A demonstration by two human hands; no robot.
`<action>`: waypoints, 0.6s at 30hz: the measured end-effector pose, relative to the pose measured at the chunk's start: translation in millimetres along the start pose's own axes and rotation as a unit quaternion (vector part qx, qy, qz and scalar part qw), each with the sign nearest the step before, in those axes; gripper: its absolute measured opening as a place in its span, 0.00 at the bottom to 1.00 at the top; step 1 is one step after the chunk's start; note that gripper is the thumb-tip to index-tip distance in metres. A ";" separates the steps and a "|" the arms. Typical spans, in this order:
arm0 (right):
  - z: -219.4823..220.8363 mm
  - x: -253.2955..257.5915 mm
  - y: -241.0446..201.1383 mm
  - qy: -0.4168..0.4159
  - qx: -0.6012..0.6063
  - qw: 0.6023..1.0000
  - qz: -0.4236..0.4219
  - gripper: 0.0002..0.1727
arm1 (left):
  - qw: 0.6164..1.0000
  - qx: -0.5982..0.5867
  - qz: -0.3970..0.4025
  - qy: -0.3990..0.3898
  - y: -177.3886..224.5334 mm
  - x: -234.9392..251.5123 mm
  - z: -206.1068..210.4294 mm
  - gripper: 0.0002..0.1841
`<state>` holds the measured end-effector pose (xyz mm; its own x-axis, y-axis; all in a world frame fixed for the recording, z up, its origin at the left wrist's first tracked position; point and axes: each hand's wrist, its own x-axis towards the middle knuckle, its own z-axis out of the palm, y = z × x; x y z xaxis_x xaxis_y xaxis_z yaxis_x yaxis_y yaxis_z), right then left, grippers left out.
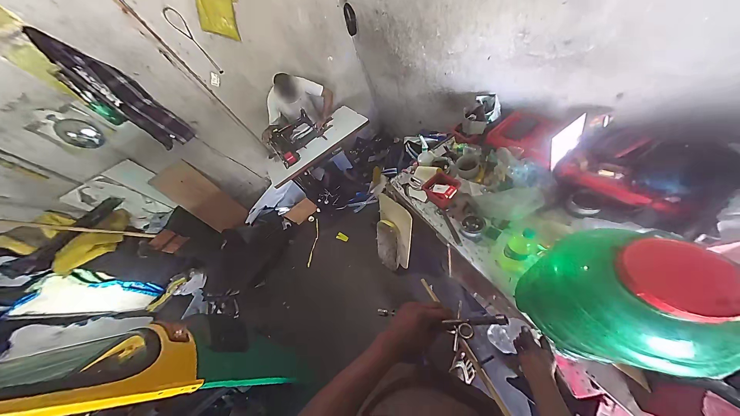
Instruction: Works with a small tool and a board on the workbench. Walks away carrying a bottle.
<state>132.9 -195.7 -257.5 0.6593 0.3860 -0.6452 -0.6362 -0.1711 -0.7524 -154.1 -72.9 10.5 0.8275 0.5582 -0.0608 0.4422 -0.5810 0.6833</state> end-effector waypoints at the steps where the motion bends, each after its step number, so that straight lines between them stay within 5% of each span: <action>1: 0.0 -0.2 -0.4 0.000 -0.004 1.000 0.000 0.35 | 1.000 0.004 -0.001 -0.001 -0.4 0.9 0.6 0.12; 18: -4.0 11.6 3.0 0.017 -0.009 1.000 0.002 0.36 | 1.000 0.004 -0.014 0.013 -5.1 3.6 8.9 0.13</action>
<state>140.3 -195.4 -267.7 0.6704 0.3535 -0.6524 -0.6318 -0.1891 -0.7517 -150.3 -73.2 0.3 0.8052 0.5898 -0.0618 0.4683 -0.5685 0.6764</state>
